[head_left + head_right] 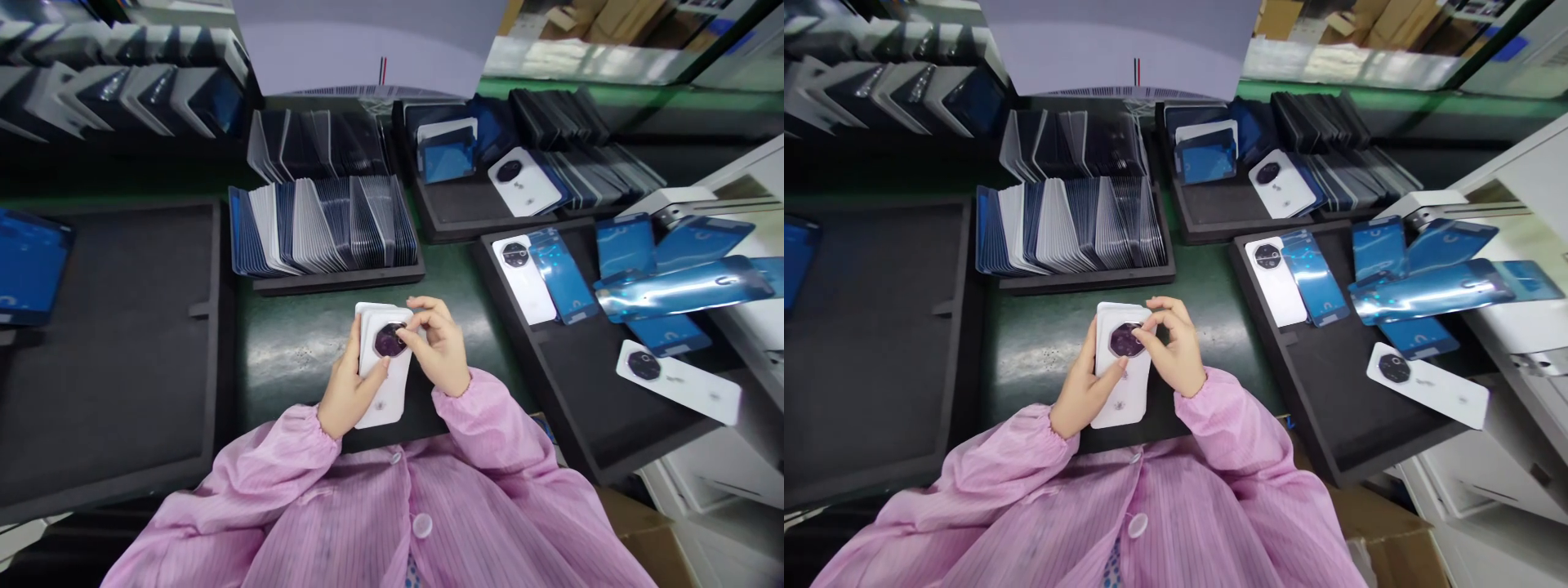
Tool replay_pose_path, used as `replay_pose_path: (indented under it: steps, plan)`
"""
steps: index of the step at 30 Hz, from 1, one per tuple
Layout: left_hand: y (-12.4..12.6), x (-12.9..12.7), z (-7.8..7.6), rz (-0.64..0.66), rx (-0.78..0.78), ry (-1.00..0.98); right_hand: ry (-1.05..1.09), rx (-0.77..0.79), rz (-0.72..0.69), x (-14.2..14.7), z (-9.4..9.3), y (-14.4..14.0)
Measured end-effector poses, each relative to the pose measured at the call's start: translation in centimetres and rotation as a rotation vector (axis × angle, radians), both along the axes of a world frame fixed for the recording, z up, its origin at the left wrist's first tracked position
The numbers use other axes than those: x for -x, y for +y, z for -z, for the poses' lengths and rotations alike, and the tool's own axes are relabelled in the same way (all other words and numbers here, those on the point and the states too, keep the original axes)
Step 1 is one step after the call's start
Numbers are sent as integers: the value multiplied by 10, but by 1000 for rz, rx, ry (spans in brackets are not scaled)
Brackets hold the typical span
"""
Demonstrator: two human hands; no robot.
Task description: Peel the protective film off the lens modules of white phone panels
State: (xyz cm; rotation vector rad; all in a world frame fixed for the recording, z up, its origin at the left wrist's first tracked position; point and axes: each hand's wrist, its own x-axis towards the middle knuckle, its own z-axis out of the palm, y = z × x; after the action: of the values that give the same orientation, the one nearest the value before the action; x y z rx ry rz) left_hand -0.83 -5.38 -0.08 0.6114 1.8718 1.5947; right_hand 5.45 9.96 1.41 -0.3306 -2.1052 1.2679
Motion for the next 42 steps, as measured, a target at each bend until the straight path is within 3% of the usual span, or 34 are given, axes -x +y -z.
replay_pose_path:
  steps: [3, 6, 9, 13, 16, 21, 27, 36, 42]
  plan:
    - [3, 3, -1, -29, -74, -214, 135, -367, -46, -1, -1, -6]
    - [4, 9, -2, -82, -107, -194, 259, -500, -279, -2, 2, -12]
    - [2, 13, -1, -99, -115, -106, 330, -471, -420, -3, 6, -14]
    - [0, 13, -3, -90, -113, -52, 379, -359, -443, -3, 11, -13]
    - [-1, 12, -6, -95, -99, -47, 366, -301, -438, -5, 13, -12]
    - [0, 12, -12, -74, -142, -100, 323, -371, -355, -7, 12, -13]
    - [1, 13, -16, -69, -157, -94, 346, -374, -363, -7, 9, -14]
    - [0, 12, -11, -67, -176, -85, 313, -397, -280, -9, 10, -17]
    - [-3, 11, -8, -78, -176, -133, 350, -369, -322, -5, 7, -13]
